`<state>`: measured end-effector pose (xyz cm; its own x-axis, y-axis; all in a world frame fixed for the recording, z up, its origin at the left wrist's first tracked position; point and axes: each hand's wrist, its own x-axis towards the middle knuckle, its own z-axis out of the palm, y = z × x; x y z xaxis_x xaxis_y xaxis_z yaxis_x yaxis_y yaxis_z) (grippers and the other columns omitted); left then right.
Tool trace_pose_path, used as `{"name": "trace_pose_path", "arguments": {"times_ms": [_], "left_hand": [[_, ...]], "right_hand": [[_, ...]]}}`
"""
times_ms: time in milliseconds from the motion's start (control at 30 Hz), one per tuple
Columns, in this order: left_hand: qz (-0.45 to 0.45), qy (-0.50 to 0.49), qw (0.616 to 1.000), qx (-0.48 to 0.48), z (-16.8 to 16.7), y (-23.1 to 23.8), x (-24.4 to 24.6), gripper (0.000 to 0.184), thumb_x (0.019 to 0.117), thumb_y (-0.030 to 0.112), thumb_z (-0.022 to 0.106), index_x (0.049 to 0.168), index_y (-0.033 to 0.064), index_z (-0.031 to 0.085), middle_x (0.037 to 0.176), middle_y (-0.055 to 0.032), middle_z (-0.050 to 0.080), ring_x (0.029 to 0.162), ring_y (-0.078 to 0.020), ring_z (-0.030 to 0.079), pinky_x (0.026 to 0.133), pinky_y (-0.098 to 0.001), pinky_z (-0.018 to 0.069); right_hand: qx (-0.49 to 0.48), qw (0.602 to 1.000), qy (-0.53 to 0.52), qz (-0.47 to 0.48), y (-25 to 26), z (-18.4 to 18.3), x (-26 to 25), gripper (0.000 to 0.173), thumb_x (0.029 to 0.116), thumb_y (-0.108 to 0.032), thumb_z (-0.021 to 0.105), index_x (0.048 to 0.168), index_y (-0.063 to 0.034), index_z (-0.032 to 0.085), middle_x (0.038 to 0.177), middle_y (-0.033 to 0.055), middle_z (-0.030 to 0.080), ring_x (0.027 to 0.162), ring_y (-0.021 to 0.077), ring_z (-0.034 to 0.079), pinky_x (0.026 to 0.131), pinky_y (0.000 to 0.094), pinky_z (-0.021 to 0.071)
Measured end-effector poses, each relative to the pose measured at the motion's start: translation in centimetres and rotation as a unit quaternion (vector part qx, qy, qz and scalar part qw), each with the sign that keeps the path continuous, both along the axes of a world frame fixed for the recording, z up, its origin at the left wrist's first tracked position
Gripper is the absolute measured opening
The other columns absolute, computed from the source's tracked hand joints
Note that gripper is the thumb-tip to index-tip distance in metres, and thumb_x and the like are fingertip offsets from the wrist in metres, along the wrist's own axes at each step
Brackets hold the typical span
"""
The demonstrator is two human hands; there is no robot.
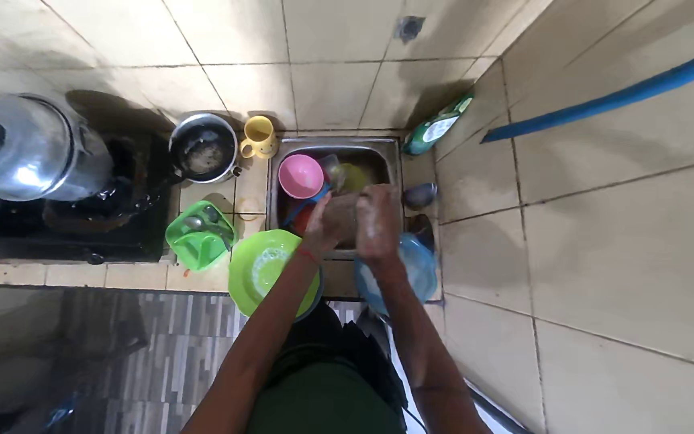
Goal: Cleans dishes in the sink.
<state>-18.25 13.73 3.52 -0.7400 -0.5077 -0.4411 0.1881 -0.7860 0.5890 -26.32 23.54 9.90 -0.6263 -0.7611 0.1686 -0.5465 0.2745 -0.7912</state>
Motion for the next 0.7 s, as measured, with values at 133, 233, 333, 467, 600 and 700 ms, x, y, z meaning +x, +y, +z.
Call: {"name": "trace_pose_path", "arguments": {"times_ms": [133,233,333,467,600,700], "left_hand": [[0.05,-0.03,0.997,-0.052,0.1,-1.9,1.0,0.047,0.1092,0.046,0.031,0.126,0.0134,0.061,0.11,-0.0003,0.069,0.099,-0.0085,0.066,0.087,-0.0301,0.0557],[0.09,-0.046,0.994,-0.043,-0.1,-4.2,1.4,0.043,0.1089,0.044,0.034,0.124,0.0118,0.058,0.101,-0.0019,0.068,0.091,-0.0109,0.066,0.081,-0.032,0.0577],[0.1,-0.083,0.991,-0.02,0.7,-5.0,1.0,0.034,0.1061,0.04,0.046,0.124,0.0132,0.057,0.101,-0.0024,0.066,0.091,-0.0119,0.065,0.08,-0.0335,0.0567],[0.113,-0.117,0.984,-0.078,0.9,-6.3,-0.2,0.034,0.1039,0.03,0.055,0.128,0.0063,0.059,0.108,-0.0078,0.067,0.096,-0.0144,0.065,0.084,-0.0355,0.0562],[0.111,0.023,0.993,-0.036,1.0,-7.4,0.5,0.031,0.1064,0.038,0.041,0.116,0.0153,0.061,0.095,-0.0004,0.069,0.085,-0.0086,0.067,0.074,-0.0287,0.0584],[0.135,0.068,0.988,-0.016,0.7,-7.9,0.6,0.038,0.1071,0.042,0.036,0.115,0.0146,0.061,0.095,-0.0016,0.07,0.086,-0.0102,0.069,0.075,-0.0295,0.06]], "right_hand": [[0.053,0.992,0.082,0.075,-2.0,-1.8,1.9,0.051,0.1006,-0.035,0.06,0.128,0.0081,0.057,0.122,0.0278,0.064,0.112,0.0435,0.064,0.095,0.058,0.0522],[0.007,0.947,0.223,0.233,-1.6,-5.0,1.5,0.039,0.0967,-0.022,0.061,0.124,0.0055,0.067,0.13,0.0247,0.066,0.124,0.0411,0.063,0.104,0.056,0.0504],[0.048,0.905,0.319,0.276,-3.3,-6.7,0.5,0.046,0.0942,-0.019,0.069,0.138,-0.0053,0.064,0.139,0.0165,0.064,0.125,0.0351,0.063,0.1,0.0546,0.0523],[0.045,0.938,0.223,0.263,-6.4,-6.8,0.6,0.069,0.0937,-0.025,0.069,0.152,0.0018,0.044,0.161,0.0232,0.037,0.152,0.038,0.032,0.124,0.0532,0.0282],[0.028,0.949,-0.25,0.189,-6.6,-2.8,2.7,0.084,0.0851,-0.007,0.075,0.159,-0.0148,0.036,0.151,0.0128,0.05,0.132,0.0258,0.054,0.105,0.0483,0.0497],[0.006,0.911,-0.383,0.149,-7.2,-2.2,3.8,0.033,0.091,-0.004,0.063,0.124,-0.0023,0.061,0.107,0.0099,0.067,0.095,0.0157,0.065,0.083,0.0372,0.0573]]}}
